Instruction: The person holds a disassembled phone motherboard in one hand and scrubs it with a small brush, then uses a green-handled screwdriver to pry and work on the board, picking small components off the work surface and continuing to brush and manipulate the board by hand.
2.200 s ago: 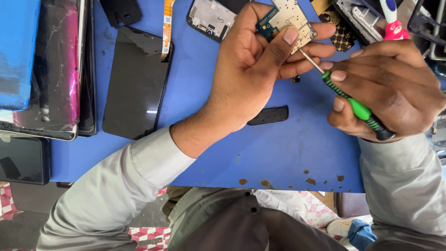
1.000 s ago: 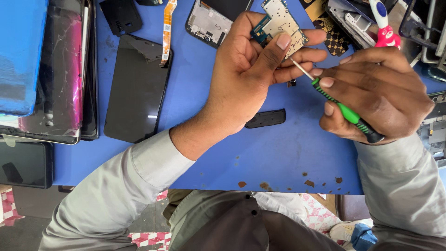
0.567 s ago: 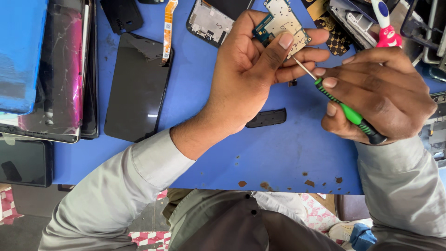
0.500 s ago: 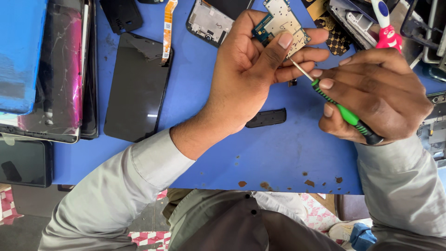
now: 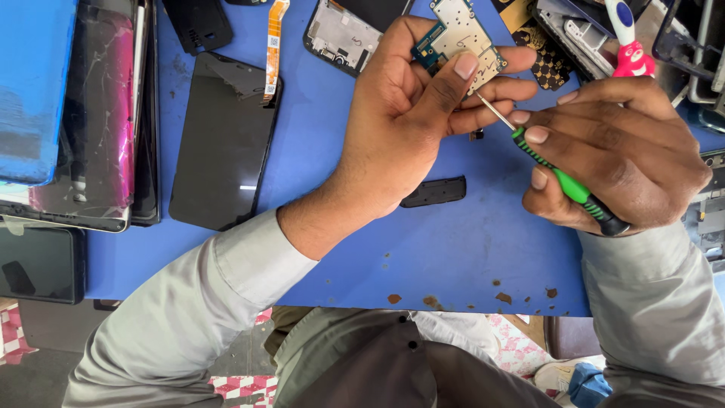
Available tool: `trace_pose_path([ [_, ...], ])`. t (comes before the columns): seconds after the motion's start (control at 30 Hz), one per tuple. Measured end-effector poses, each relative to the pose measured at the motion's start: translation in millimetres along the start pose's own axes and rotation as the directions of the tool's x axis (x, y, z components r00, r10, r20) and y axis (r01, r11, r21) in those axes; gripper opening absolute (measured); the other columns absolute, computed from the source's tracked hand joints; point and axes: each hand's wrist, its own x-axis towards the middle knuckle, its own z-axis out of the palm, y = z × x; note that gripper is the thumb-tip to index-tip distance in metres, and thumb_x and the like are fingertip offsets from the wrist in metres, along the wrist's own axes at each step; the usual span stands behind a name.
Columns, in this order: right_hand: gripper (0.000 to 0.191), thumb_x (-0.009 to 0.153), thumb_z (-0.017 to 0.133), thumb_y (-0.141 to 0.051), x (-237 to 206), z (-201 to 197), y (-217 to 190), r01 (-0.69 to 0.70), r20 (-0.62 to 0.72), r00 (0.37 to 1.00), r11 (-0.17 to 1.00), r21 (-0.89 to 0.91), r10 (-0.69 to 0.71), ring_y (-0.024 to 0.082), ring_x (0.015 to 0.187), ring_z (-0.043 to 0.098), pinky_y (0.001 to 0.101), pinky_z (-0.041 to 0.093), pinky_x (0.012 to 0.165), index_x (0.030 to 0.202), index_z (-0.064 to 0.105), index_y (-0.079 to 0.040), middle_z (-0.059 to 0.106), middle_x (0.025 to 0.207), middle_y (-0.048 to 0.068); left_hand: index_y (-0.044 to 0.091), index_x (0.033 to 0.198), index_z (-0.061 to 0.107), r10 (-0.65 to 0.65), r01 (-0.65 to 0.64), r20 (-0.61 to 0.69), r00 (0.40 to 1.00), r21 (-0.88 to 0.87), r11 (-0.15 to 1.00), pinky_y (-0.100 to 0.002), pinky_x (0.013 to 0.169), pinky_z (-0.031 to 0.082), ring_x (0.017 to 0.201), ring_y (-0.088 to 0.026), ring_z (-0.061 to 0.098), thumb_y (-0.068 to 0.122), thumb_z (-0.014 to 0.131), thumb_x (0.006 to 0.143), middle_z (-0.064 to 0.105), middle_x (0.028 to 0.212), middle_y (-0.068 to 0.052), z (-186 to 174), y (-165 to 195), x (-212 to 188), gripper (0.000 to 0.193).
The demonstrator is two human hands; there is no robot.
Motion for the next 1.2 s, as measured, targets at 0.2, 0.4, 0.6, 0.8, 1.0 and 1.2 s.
trace_pose_path([
  [0.2,0.01,0.088,0.071,0.001,0.1,-0.9,-1.5,-0.014,0.014,1.0,1.0,0.002,0.014,0.034,0.081,0.074,0.0472,0.059,0.086,0.098,0.066,0.002,0.075,0.088,0.016,0.001,0.139,0.037,-0.007,0.007,-0.004,1.0,0.02,1.0,-0.038,0.1,0.064,0.116,-0.03,0.073,0.015,0.05,0.122,0.067,0.132,-0.026,-0.4,1.0,0.0,0.026],
  [0.4,0.012,0.089,0.072,-0.001,-3.1,-1.1,-0.8,-0.032,0.018,0.999,0.999,0.016,0.031,0.033,0.082,0.074,0.0476,0.059,0.086,0.099,0.065,0.002,0.075,0.09,0.016,0.001,0.138,0.037,-0.005,0.005,-0.006,1.0,0.032,0.999,-0.037,0.099,0.065,0.116,-0.029,0.074,0.016,0.05,0.121,0.068,0.132,-0.025,-0.2,1.1,-0.4,0.026],
  [0.6,0.011,0.09,0.071,-0.002,0.0,-1.4,-0.1,-0.02,0.024,1.0,1.0,0.013,0.02,0.034,0.083,0.074,0.0471,0.059,0.087,0.099,0.066,0.001,0.076,0.091,0.016,0.001,0.138,0.038,0.0,0.0,-0.003,1.0,0.016,1.0,-0.038,0.1,0.065,0.116,-0.029,0.074,0.016,0.05,0.122,0.068,0.131,-0.025,-0.7,-1.1,0.0,0.025],
  [0.8,0.011,0.089,0.072,-0.002,3.3,0.1,-2.3,-0.017,0.022,1.0,1.0,0.021,0.017,0.033,0.08,0.073,0.0448,0.058,0.084,0.098,0.066,0.0,0.075,0.088,0.017,0.002,0.138,0.038,0.01,-0.01,0.005,1.0,-0.004,1.0,-0.038,0.101,0.065,0.115,-0.029,0.074,0.015,0.051,0.122,0.068,0.131,-0.024,-0.6,-1.7,0.4,0.024],
  [1.0,0.011,0.09,0.072,-0.003,2.9,-3.2,-2.8,-0.025,0.044,0.999,1.0,0.018,0.024,0.033,0.081,0.074,0.0455,0.058,0.086,0.098,0.066,0.001,0.075,0.088,0.017,0.003,0.14,0.036,0.004,-0.004,0.003,1.0,0.014,1.0,-0.038,0.1,0.065,0.115,-0.028,0.074,0.014,0.049,0.121,0.068,0.131,-0.024,-0.3,-1.4,-0.1,0.025],
  [1.2,0.012,0.089,0.073,-0.004,2.6,-0.5,-1.8,-0.019,0.022,1.0,1.0,0.019,0.019,0.034,0.08,0.074,0.0452,0.058,0.084,0.099,0.067,0.0,0.074,0.086,0.018,0.002,0.141,0.036,0.0,0.0,0.007,1.0,0.016,1.0,-0.038,0.1,0.066,0.115,-0.029,0.074,0.013,0.049,0.123,0.068,0.131,-0.025,-0.3,-1.0,-0.2,0.025],
])
